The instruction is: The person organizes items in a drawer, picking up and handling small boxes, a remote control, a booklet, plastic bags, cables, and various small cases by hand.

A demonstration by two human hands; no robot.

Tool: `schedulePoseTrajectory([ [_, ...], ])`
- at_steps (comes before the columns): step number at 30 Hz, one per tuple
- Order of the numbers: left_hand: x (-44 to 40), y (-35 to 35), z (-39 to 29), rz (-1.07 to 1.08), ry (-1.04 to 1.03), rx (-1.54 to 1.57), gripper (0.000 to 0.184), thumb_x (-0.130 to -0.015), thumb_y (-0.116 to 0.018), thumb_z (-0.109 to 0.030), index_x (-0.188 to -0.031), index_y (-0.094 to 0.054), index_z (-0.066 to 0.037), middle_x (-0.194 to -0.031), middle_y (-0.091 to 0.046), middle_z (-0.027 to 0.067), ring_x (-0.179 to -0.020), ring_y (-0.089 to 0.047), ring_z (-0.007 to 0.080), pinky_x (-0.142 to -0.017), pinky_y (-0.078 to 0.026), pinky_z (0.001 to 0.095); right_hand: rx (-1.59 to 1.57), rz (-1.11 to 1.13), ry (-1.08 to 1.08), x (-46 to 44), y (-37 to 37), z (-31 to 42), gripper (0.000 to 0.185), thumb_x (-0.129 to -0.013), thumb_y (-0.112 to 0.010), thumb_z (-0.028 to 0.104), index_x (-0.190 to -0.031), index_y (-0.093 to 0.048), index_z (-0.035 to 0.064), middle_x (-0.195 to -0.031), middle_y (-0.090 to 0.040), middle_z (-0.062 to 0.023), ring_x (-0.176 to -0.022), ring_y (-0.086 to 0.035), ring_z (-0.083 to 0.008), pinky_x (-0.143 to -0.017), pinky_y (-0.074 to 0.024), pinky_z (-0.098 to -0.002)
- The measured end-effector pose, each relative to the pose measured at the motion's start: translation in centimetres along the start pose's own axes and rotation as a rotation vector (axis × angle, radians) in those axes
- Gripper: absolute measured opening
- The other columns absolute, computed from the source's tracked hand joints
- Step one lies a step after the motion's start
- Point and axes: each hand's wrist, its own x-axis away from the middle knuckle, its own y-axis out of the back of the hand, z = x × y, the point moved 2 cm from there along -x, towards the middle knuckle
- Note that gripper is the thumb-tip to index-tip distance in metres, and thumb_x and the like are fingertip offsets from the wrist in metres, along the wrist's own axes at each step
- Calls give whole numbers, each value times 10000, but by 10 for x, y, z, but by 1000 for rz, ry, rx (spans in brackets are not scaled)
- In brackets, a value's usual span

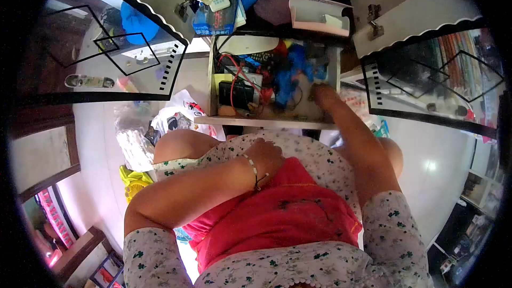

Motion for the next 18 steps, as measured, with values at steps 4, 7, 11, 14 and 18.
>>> schedulePoseTrajectory([
  [4,0,19,-1,118,-38,44,382,-641,-637,-184,-994,-565,-56,-899,-546,149,-897,-535,293,-733,-422,399,-74,46,-59,-21,-28,-11,261,-763,-507,166,-969,-580,24,-991,-582,-208,-886,-577,-345,-769,-456,-429],
  [7,4,26,-3,136,-27,40,388,-624,-647,-172,-979,-567,-36,-887,-549,143,-866,-543,300,-731,-423,388,-29,24,-116,-20,-34,-4,285,-753,-529,220,-951,-583,22,-974,-583,-211,-882,-580,-338,-761,-456,-432],
  [11,-5,4,5,-42,37,78,295,-704,-590,-173,-958,-567,-24,-901,-551,152,-865,-549,298,-733,-433,415,-199,-119,-19,-13,-29,-17,257,-779,-510,171,-982,-561,20,-939,-595,-182,-880,-580,-314,-757,-461,-425],
  [14,0,10,11,-242,100,82,256,-755,-543,-199,-942,-560,-25,-895,-555,162,-862,-554,304,-731,-440,431,-787,-17,-70,-12,1,-5,207,-798,-521,122,-984,-569,44,-910,-600,-130,-808,-592,-269,-725,-485,-388],
  [18,3,24,29,-389,116,29,239,-776,-519,-223,-923,-553,-39,-873,-561,164,-839,-559,322,-716,-453,421,-1738,151,-54,43,104,70,156,-839,-527,120,-965,-579,45,-872,-572,-56,-712,-558,-159,-620,-473,-282],
])
